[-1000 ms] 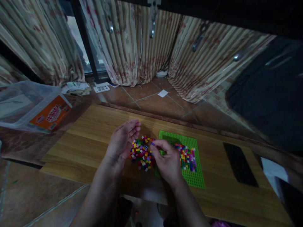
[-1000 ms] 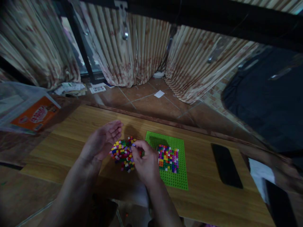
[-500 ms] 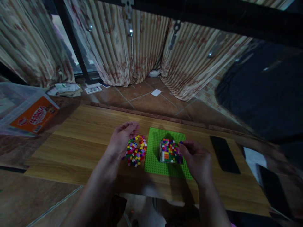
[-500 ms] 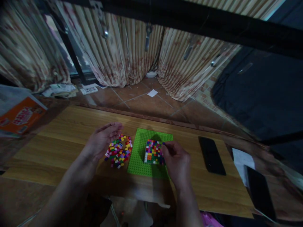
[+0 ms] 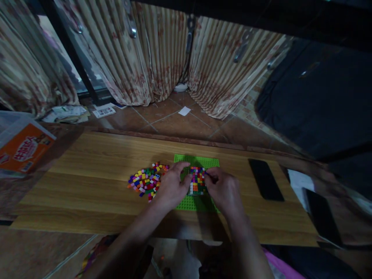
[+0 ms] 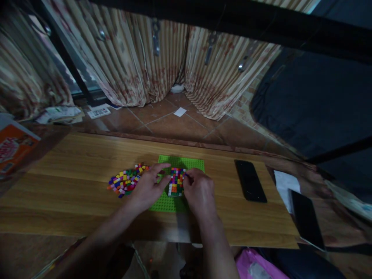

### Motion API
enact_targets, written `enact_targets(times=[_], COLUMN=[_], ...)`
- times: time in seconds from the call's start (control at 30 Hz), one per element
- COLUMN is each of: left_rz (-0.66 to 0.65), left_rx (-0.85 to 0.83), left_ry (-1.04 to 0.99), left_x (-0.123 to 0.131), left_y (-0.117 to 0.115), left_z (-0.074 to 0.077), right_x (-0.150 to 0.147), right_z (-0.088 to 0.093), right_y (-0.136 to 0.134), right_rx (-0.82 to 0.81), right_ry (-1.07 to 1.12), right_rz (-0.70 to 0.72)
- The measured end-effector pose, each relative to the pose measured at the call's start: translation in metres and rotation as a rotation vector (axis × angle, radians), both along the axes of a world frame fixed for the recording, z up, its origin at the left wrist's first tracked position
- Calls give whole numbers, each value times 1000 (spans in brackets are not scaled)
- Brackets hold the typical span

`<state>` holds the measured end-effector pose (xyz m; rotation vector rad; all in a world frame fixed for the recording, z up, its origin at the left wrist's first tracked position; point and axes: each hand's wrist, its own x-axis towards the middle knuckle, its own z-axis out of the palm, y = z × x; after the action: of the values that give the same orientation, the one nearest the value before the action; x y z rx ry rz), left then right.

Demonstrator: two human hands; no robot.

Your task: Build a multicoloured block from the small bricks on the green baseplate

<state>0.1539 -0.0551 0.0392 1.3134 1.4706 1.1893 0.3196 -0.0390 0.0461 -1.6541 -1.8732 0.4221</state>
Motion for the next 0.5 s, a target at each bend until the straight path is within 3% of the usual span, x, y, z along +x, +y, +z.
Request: enact_targets(times=[0.23, 0.5], left_rz=[-52, -126], left_rx=[1, -99], left_ry=[126, 340], left_x=[3, 4], left_y=[0, 1], left_z=[-5, 2], right_x=[-8, -4], right_z=[-5, -5], right_y=[3, 2], right_rx=[21, -10], right_ry=[16, 146], right_rz=[-46, -99])
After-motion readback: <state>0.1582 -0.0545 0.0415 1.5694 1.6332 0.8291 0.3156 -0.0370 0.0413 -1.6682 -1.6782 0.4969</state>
